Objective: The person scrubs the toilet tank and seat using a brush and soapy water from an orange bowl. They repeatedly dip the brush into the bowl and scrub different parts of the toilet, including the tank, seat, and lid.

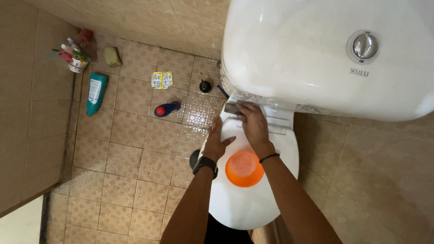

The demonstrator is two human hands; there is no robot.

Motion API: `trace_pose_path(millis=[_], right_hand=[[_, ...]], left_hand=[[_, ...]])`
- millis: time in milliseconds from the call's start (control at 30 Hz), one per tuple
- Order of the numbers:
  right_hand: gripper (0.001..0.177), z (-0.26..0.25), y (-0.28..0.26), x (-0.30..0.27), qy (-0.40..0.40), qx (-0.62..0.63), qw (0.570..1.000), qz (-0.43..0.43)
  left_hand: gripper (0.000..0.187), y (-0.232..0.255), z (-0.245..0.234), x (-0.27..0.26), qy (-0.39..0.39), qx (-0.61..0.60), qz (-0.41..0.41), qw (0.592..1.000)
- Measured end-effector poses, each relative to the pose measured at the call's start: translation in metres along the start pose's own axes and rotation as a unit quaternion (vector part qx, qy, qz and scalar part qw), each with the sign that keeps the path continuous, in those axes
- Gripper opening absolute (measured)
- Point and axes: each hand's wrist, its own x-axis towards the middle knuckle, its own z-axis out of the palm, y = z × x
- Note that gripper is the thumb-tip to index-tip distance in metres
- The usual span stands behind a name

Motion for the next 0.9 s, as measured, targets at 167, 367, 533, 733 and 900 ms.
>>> trace_pose_path(millis=[167,367,533,733,900], right_hand=[[0.039,-0.007,0.001,0.001,-0.017,-0.022,1.0,-0.009],[0.041,-0.047,0.035,-0.019,-0.016,-0.042,0.998,0.031],[0.04,-0.066,0.047,-0.036,0.009,-0.043,0.997,0.056],[0.039,-0.036,0.031,-0.02,0.007,-0.041,0.999,0.027],[0.045,-0.004,-0.001,-0.003,0.016,0.013,1.0,-0.023]], left_hand=[[0.102,-0.003,0.001,-0.003,0.018,-0.004,0.023,1.0],[0.103,-0.002,0.0,-0.001,0.007,-0.009,0.001,1.0],[0.102,-0.001,0.001,-0.002,0.012,-0.009,-0.004,1.0],[0.102,-0.003,-0.001,-0.001,0.022,0.005,0.023,0.999],[0.104,0.006,-0.006,-0.003,0.012,0.02,-0.003,1.0]])
